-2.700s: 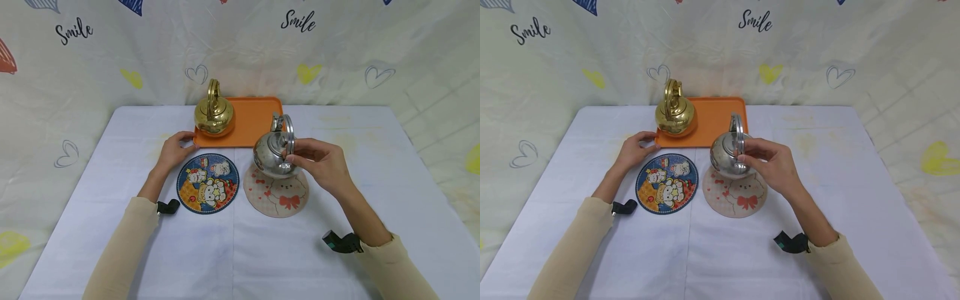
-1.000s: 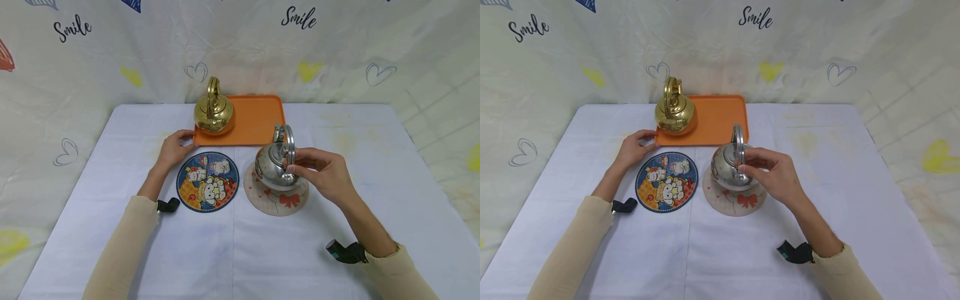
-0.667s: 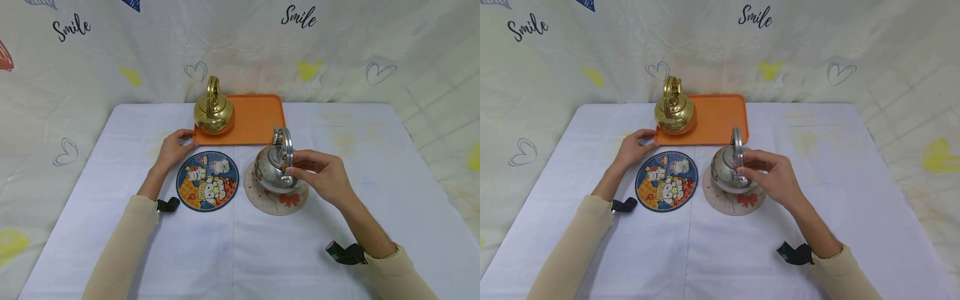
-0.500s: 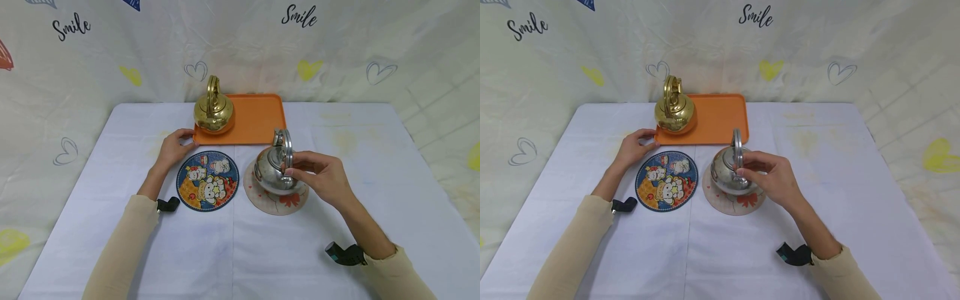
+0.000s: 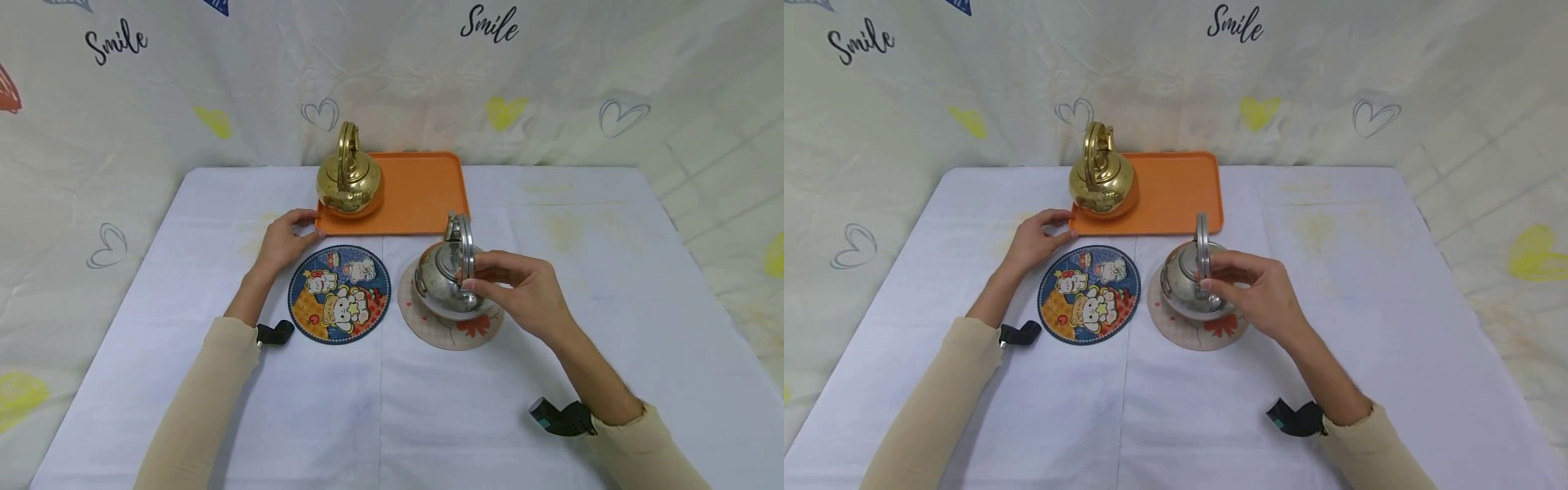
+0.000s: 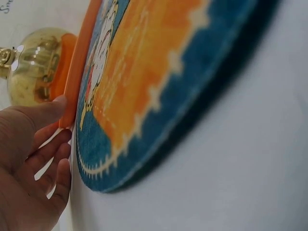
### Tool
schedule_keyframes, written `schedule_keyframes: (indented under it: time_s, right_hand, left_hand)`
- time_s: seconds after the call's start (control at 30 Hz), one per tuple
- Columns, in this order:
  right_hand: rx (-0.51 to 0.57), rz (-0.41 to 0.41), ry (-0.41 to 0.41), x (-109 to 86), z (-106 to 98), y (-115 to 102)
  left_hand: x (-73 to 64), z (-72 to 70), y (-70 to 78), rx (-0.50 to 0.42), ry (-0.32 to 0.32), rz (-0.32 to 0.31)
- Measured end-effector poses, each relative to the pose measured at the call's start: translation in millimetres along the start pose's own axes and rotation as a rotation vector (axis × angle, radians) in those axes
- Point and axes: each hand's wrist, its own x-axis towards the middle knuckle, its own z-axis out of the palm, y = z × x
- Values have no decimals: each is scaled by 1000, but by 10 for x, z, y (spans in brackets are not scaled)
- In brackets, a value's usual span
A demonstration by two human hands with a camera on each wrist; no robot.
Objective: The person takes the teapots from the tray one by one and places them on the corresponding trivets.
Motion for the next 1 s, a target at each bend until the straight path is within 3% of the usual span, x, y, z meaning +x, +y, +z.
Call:
schedule_keyframes:
  time_s: [0.5, 1.0]
  right_hand:
    - [-47, 82, -51, -57, 51, -43]
    - [-97, 77, -68, -123, 75, -22]
  left_hand:
    - [-6, 13, 0, -4, -5, -11]
    - [4, 10, 8, 10, 4, 0]
